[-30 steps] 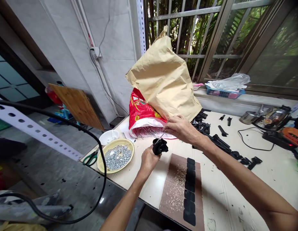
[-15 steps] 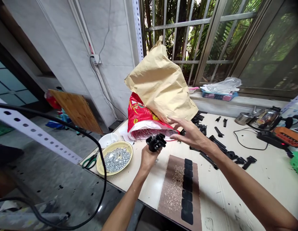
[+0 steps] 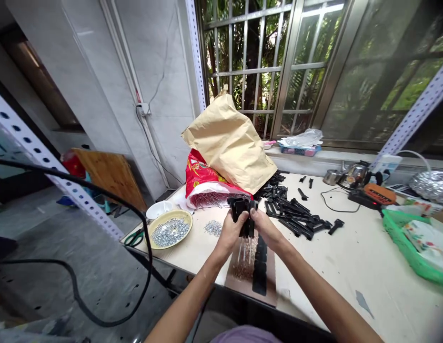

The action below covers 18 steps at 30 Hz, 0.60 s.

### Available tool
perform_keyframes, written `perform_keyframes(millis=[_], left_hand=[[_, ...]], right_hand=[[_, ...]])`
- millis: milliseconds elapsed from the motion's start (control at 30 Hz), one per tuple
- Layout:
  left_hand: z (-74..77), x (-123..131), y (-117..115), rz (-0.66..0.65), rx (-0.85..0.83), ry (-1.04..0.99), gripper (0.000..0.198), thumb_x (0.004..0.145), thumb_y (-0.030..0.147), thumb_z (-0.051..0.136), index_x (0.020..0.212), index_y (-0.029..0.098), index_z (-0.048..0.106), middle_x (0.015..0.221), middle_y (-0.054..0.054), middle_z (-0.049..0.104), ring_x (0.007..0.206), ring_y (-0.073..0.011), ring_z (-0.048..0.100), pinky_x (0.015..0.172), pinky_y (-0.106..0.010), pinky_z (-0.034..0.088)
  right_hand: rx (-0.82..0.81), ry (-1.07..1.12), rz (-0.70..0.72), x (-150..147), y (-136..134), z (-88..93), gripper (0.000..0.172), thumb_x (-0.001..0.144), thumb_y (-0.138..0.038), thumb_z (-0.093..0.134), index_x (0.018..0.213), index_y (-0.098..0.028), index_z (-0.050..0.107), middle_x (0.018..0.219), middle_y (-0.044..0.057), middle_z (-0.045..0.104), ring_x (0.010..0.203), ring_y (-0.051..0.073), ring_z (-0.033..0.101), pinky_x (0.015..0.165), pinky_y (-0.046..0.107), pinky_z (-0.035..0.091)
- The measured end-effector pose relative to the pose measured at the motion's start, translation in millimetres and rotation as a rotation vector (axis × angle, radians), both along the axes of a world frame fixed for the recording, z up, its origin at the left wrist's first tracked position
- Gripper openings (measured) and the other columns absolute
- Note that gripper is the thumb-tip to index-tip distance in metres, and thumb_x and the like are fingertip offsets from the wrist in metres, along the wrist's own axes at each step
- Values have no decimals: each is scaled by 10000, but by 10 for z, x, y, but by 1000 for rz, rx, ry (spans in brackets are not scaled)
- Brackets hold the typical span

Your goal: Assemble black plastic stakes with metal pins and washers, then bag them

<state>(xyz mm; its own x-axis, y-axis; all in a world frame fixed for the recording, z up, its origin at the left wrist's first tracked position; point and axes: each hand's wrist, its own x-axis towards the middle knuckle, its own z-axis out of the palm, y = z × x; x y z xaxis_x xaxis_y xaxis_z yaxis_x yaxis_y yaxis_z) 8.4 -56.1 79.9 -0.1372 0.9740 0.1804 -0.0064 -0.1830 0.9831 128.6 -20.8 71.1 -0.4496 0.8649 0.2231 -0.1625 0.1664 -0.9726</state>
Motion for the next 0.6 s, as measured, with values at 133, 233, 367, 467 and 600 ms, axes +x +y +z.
perform_keyframes(millis=[133, 233, 367, 467, 600], left_hand=[[88, 274, -209, 182, 152, 194, 415, 870, 478, 468, 1096, 141, 556, 1082, -109, 640, 976, -209, 606, 841, -296, 462], [194, 381, -288, 182, 176, 237, 434, 870, 487, 464, 1115, 142, 561, 1060, -110, 656, 973, -226, 610, 833, -308, 463], [333, 410, -242, -163, 34, -17, 557, 823, 558, 504, 1193, 143, 528, 1062, -122, 655, 944, -227, 623, 769, -320, 495], [322, 401, -89, -338, -32, -148, 586, 732, 538, 640, 1152, 137, 566, 1004, -111, 664, 885, -201, 626, 763, -304, 491], [112, 295, 250, -375, -96, -168, 536, 566, 419, 804, 971, 117, 625, 798, -55, 649, 687, -144, 595, 644, -261, 472]], right_hand=[[22, 230, -246, -41, -269, 88, 536, 826, -538, 536, 1222, -179, 498, 1128, 82, 618, 1078, 228, 557, 944, 383, 446], [100, 334, -394, -15, -402, 182, 526, 850, -496, 522, 1266, -182, 446, 1161, 87, 596, 1096, 216, 547, 981, 379, 417], [235, 237, -558, 93, -407, 238, 559, 849, -510, 519, 1301, -199, 413, 1178, 85, 584, 1145, 222, 508, 1025, 398, 369], [266, 177, -523, 138, -259, 185, 571, 862, -580, 447, 1289, -202, 445, 1152, 77, 596, 1160, 227, 494, 1037, 400, 353], [165, 150, -346, 126, 70, 4, 650, 869, -671, 293, 1249, -194, 518, 1136, 77, 615, 1214, 237, 461, 1063, 414, 324]])
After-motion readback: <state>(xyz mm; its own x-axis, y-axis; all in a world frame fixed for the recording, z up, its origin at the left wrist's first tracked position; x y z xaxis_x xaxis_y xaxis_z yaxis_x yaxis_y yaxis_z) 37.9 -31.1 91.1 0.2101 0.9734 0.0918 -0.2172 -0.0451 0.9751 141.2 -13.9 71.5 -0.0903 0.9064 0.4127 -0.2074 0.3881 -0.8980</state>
